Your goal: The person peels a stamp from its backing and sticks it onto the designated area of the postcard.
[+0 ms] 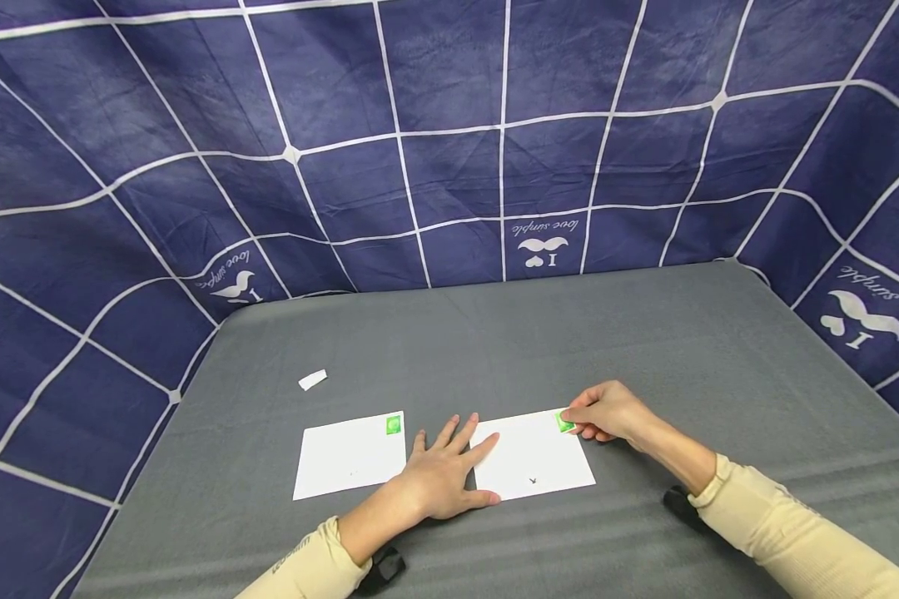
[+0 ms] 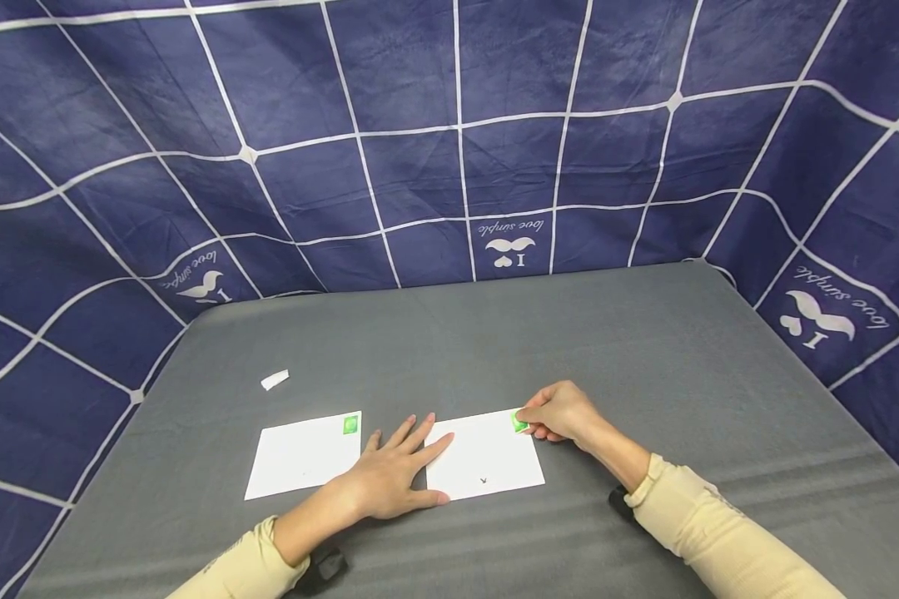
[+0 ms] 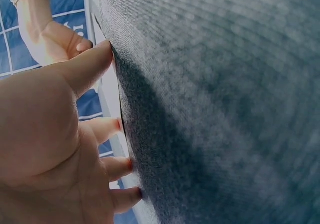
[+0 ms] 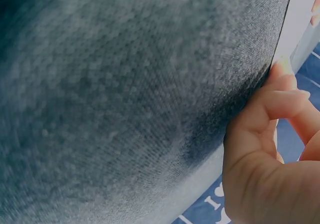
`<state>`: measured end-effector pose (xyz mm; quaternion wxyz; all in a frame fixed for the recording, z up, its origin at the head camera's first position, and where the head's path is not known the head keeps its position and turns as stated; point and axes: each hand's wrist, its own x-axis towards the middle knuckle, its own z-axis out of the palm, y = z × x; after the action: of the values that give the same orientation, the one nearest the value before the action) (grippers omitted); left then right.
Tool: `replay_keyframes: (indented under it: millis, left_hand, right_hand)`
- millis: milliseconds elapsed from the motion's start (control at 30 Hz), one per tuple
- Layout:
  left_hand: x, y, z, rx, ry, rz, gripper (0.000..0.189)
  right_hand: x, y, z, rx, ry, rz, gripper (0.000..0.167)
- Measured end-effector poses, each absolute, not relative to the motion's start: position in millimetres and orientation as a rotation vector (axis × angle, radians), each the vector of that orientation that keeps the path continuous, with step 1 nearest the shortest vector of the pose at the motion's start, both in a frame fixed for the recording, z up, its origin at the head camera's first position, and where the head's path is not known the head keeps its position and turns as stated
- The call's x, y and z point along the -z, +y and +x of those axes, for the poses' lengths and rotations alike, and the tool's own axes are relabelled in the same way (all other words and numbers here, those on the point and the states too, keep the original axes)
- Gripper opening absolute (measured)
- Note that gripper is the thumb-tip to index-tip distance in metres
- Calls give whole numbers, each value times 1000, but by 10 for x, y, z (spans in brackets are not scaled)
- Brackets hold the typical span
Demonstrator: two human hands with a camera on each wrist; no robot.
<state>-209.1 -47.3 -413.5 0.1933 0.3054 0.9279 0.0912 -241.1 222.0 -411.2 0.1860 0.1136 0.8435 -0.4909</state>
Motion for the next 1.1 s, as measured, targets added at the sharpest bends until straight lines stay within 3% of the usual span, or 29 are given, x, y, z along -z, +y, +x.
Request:
replay_keyframes:
  millis: [1100]
  left_hand:
    - [4135, -488, -2124, -282, 2587, 861, 76]
  right_hand:
    - [4126, 2125, -2436, 1294, 2443, 346, 13]
